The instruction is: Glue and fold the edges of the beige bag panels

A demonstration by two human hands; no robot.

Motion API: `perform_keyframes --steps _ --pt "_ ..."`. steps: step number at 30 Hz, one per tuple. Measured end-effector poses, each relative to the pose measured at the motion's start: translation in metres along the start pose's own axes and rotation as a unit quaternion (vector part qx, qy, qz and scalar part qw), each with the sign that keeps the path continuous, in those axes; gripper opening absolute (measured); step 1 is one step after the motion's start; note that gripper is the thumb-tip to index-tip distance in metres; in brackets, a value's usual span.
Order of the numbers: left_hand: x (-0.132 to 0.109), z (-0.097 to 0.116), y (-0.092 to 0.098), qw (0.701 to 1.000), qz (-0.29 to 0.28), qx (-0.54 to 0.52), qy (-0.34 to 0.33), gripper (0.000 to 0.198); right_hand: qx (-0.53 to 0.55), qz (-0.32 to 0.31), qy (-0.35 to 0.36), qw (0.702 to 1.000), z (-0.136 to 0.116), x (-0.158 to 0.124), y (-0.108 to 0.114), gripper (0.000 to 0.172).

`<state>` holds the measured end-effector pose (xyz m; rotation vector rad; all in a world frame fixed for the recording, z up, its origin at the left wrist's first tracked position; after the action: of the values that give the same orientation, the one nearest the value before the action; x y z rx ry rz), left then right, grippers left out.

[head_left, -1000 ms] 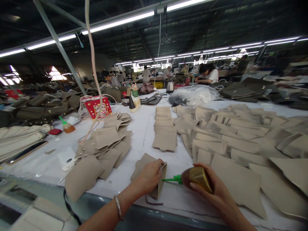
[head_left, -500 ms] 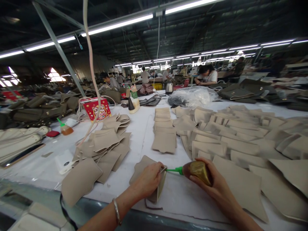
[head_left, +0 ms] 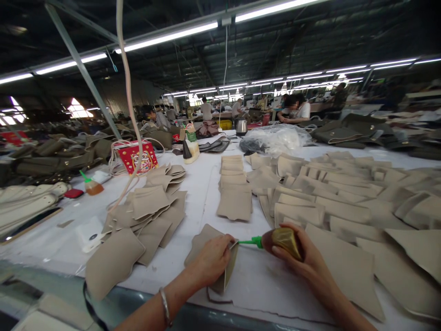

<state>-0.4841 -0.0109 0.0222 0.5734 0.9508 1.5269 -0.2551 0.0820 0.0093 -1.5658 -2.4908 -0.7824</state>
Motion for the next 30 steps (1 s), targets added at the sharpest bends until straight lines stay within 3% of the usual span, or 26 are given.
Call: perform_keyframes --steps 3,8,14,21,23,27,30 --pt "0.000 -0.001 0.000 1.000 -0.001 0.000 -0.003 0.036 0.010 -0.009 -0.013 1.000 -0.001 -0.007 -0.003 0.056" --pt "0.000 -0.003 -0.001 1.000 0.007 -0.006 0.002 0.036 0.079 -0.083 -0.035 0.993 -0.008 -0.026 -0.011 0.054" --pt "-0.002 -0.002 -0.001 1.000 0.016 -0.025 -0.002 0.035 0.088 0.000 -0.052 0.995 -0.022 -0.028 -0.014 0.053" --pt "-0.003 -0.002 -0.001 0.999 0.021 -0.042 0.010 0.036 0.134 -0.004 -0.106 0.985 -0.029 -0.044 -0.018 0.054" --pt "-0.004 -0.001 -0.001 0.998 0.025 -0.051 0.018 0.036 0.197 0.020 -0.148 0.969 -0.028 -0.044 -0.015 0.054" --pt "-0.007 -0.002 0.002 0.993 0.001 -0.097 0.061 0.034 0.377 0.042 -0.248 0.891 -0.018 -0.044 -0.007 0.050" --pt "-0.010 -0.013 0.016 0.993 0.074 -0.055 0.079 0.030 0.436 0.049 -0.268 0.857 -0.001 -0.044 0.002 0.045"
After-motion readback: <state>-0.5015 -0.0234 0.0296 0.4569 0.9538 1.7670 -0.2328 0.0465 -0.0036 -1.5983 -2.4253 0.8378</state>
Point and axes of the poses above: each hand's wrist, its own x-axis towards the middle knuckle, its own y-axis out of the back of the hand, z = x × y, the point moved 2 cm from there along x, towards the middle knuckle, and after that the axes turned 11 degrees about y, right-handed, at the moved point
